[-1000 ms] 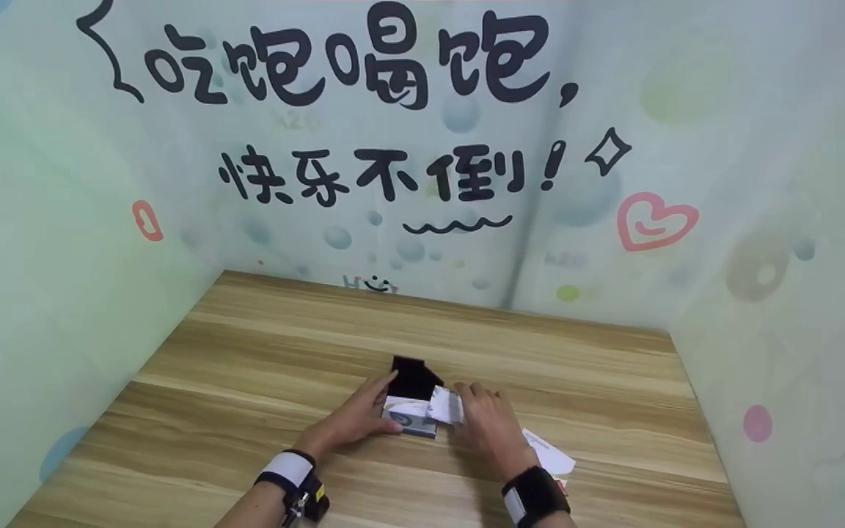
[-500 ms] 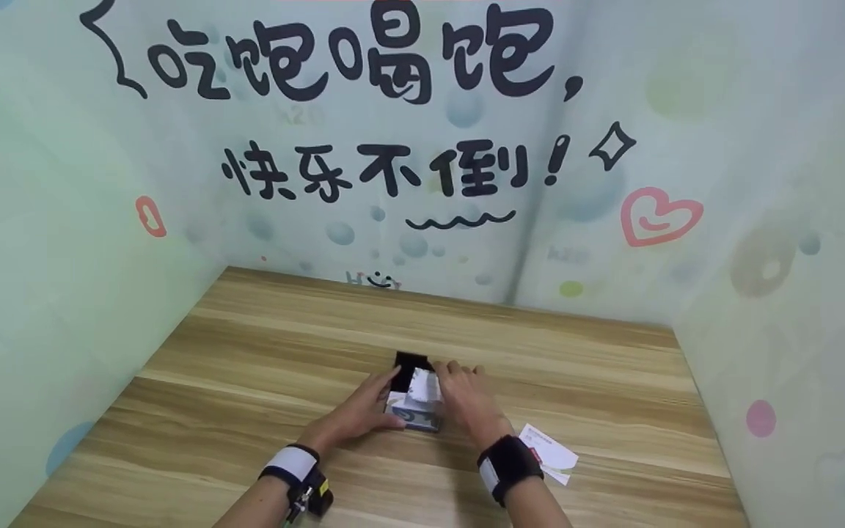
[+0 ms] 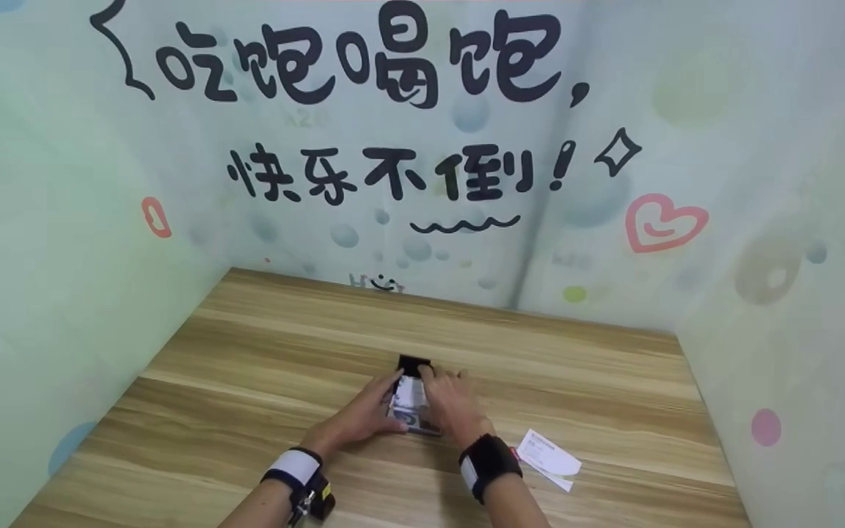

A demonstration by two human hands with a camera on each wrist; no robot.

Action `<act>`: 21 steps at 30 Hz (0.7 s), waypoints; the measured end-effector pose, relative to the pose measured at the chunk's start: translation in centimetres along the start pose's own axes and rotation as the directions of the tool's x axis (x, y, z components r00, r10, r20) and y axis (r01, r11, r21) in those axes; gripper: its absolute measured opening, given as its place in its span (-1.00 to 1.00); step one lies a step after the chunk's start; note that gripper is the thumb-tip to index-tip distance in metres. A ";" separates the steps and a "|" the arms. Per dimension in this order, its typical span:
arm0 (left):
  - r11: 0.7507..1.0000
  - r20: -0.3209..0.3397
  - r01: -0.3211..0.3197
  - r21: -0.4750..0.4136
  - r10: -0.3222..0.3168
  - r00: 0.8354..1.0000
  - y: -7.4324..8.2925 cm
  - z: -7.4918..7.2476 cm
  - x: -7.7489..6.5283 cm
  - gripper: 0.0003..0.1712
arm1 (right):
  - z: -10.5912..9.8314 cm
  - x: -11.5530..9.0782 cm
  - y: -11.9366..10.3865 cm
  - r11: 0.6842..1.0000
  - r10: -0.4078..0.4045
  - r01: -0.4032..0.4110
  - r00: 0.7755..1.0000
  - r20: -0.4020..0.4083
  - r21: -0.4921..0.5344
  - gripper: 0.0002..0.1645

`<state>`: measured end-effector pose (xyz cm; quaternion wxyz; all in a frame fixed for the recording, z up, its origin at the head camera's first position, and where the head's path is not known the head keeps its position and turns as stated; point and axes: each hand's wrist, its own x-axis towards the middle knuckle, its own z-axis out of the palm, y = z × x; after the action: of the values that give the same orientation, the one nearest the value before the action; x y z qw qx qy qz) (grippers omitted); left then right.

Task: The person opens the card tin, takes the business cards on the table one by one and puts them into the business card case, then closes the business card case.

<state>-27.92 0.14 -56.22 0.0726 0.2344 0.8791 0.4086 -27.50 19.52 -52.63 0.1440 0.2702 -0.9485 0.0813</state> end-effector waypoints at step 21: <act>0.999 -0.004 -0.021 0.040 0.021 1.000 -0.4 0.1 0.1 0.11 | 2.6 -1.2 -0.4 0.994 -0.066 0.054 0.990 -0.123 -0.099 -0.67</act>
<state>-28.09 0.02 -56.56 0.0619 0.2443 0.8847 0.3921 -26.88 19.20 -55.42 0.2188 0.2858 -0.9317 0.0485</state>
